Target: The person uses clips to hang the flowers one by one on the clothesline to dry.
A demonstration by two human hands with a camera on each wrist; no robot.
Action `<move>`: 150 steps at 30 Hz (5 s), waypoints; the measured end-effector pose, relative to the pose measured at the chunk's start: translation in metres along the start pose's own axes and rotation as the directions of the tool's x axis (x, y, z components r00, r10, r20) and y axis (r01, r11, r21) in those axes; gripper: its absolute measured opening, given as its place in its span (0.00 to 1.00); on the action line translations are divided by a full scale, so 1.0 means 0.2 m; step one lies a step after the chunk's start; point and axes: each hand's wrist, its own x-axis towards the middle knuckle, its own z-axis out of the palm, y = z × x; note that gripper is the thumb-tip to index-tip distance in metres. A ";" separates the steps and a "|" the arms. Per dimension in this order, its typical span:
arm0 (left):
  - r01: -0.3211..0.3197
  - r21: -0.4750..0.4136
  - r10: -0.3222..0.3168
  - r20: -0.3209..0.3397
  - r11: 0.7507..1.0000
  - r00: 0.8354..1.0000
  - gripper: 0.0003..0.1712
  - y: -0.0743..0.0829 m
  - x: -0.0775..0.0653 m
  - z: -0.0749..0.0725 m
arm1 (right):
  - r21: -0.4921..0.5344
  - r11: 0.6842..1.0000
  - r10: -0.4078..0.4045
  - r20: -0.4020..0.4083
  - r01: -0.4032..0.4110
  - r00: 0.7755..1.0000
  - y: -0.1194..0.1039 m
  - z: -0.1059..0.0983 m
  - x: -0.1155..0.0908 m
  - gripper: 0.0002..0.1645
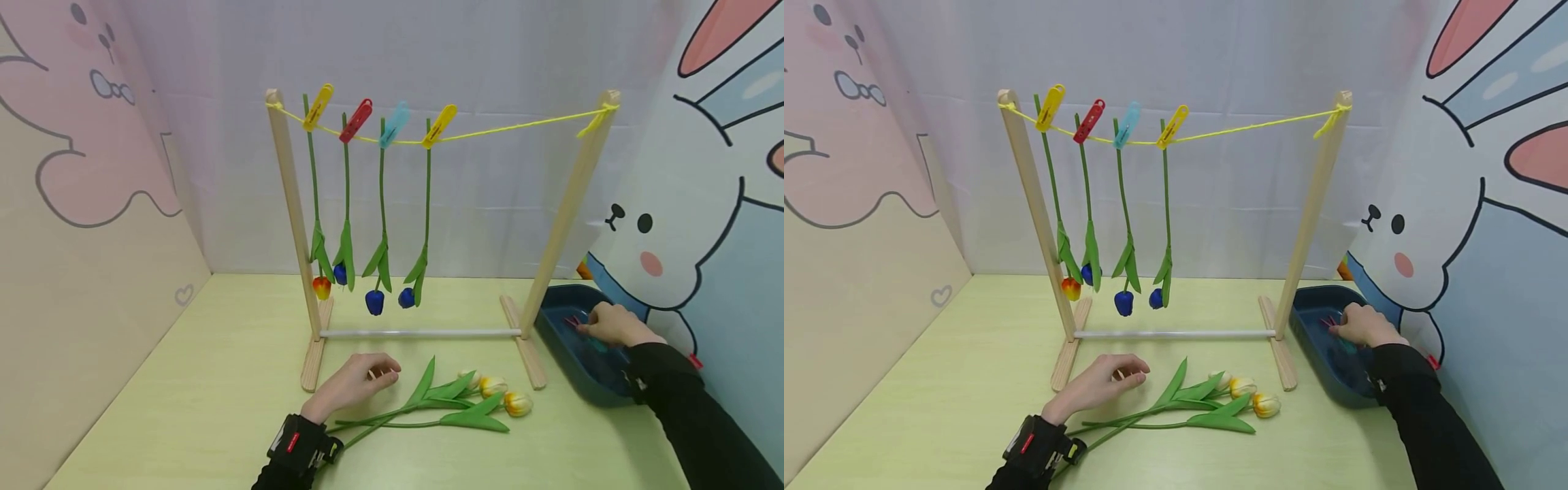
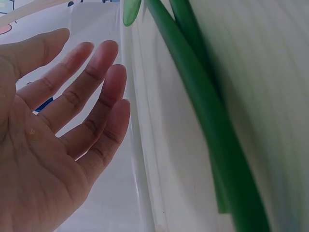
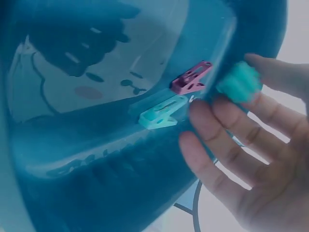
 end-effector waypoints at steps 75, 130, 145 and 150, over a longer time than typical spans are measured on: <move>0.145 0.081 -0.160 0.221 0.986 0.962 0.03 0.09 -0.04 0.02 | 0.399 0.685 -0.238 -0.668 0.610 0.705 -0.71 0.37 -0.16 0.20; -0.221 0.737 0.627 -0.333 0.639 0.704 0.13 0.34 0.01 0.10 | -0.374 0.690 -0.669 -0.656 0.620 0.349 -1.11 0.59 -0.20 0.10; -0.328 -0.112 0.192 -0.618 0.938 0.762 0.10 0.37 0.02 0.13 | -0.297 0.672 -0.559 -0.805 0.678 0.201 -1.12 0.56 -0.21 0.23; -0.336 -0.262 0.115 -0.609 0.905 0.785 0.12 0.38 0.01 0.12 | -0.291 0.628 -0.587 -0.786 0.722 0.194 -1.14 0.56 -0.21 0.19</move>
